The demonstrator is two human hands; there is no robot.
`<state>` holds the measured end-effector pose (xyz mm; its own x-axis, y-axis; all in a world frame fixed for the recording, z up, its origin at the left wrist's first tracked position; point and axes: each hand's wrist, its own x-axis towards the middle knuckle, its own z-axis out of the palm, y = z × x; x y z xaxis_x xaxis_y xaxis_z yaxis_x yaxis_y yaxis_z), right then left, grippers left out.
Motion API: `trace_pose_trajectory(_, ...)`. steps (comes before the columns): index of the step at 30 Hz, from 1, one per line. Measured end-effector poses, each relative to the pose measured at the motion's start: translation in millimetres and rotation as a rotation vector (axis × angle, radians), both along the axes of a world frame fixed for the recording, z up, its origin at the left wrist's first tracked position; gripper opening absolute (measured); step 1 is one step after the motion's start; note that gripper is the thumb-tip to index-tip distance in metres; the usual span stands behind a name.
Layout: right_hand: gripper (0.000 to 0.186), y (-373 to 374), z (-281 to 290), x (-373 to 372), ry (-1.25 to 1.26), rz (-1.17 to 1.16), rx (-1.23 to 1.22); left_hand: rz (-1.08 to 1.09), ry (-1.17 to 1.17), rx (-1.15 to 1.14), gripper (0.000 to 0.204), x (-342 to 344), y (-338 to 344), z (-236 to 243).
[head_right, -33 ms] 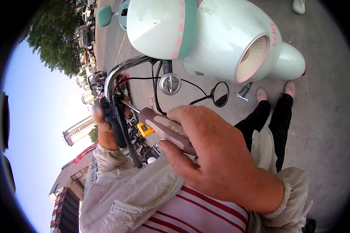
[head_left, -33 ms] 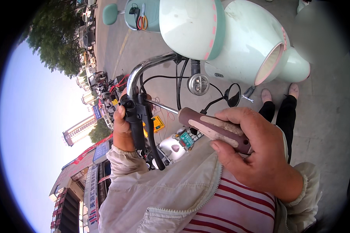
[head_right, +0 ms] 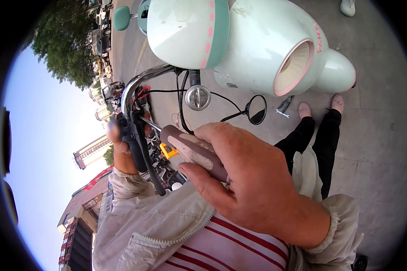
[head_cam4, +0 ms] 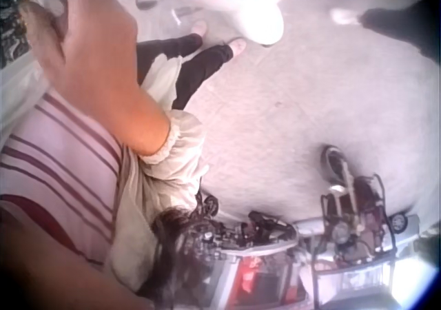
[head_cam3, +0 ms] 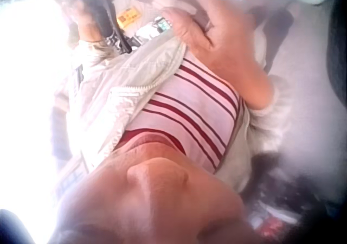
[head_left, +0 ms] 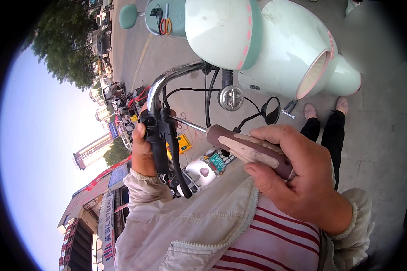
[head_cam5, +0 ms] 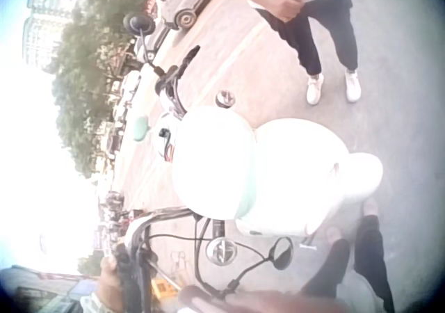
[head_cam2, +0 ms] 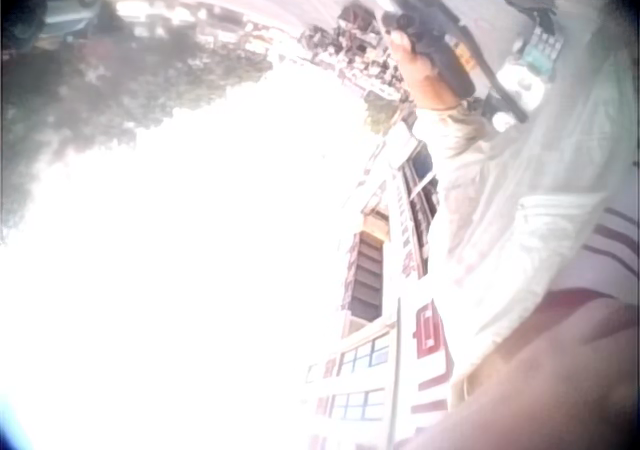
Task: The person uses a screwdriver to adjust and tighten components on the handlebar of a light green scooter. They repeatedly loosen and tighten screws while manipulating the handlebar grip and brake lever. The work is performed outdoors on a paved area with other scooters nearby.
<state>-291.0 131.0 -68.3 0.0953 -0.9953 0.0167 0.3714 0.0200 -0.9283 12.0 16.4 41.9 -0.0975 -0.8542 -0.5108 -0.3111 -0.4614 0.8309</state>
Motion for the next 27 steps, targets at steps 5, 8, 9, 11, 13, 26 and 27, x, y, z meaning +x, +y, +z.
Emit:
trace_pose_trajectory(5, 0.037, 1, 0, 1, -0.276, 0.004, 0.154, 0.066, 0.066, 0.024, 0.078, -2, 2, -2)
trace_pose_trajectory(8, 0.042, -2, -9, 4, -0.014, -0.108, -0.108, 0.044, 0.095, 0.045, 0.077, 0, 2, 1)
trace_pose_trajectory(9, 0.044, -2, -10, 4, 0.067, -0.126, -0.182, 0.014, 0.005, -0.038, 0.077, -6, 4, 0)
trace_pose_trajectory(11, 0.050, 2, -7, 3, 0.049, -0.080, -0.155, -0.047, 0.027, 0.009, 0.078, -1, 1, 2)
trace_pose_trajectory(13, 0.054, 3, -5, 8, -0.097, -0.069, -0.038, -0.115, 0.044, 0.006, 0.080, 2, -2, 1)
trace_pose_trajectory(26, 0.054, -3, -10, 28, -0.234, -0.358, -0.204, -0.066, -0.006, -0.027, 0.083, 2, -1, 2)
trace_pose_trajectory(27, 0.054, -3, -9, 27, -0.173, -0.344, -0.218, -0.072, 0.001, -0.036, 0.082, 2, -1, 0)
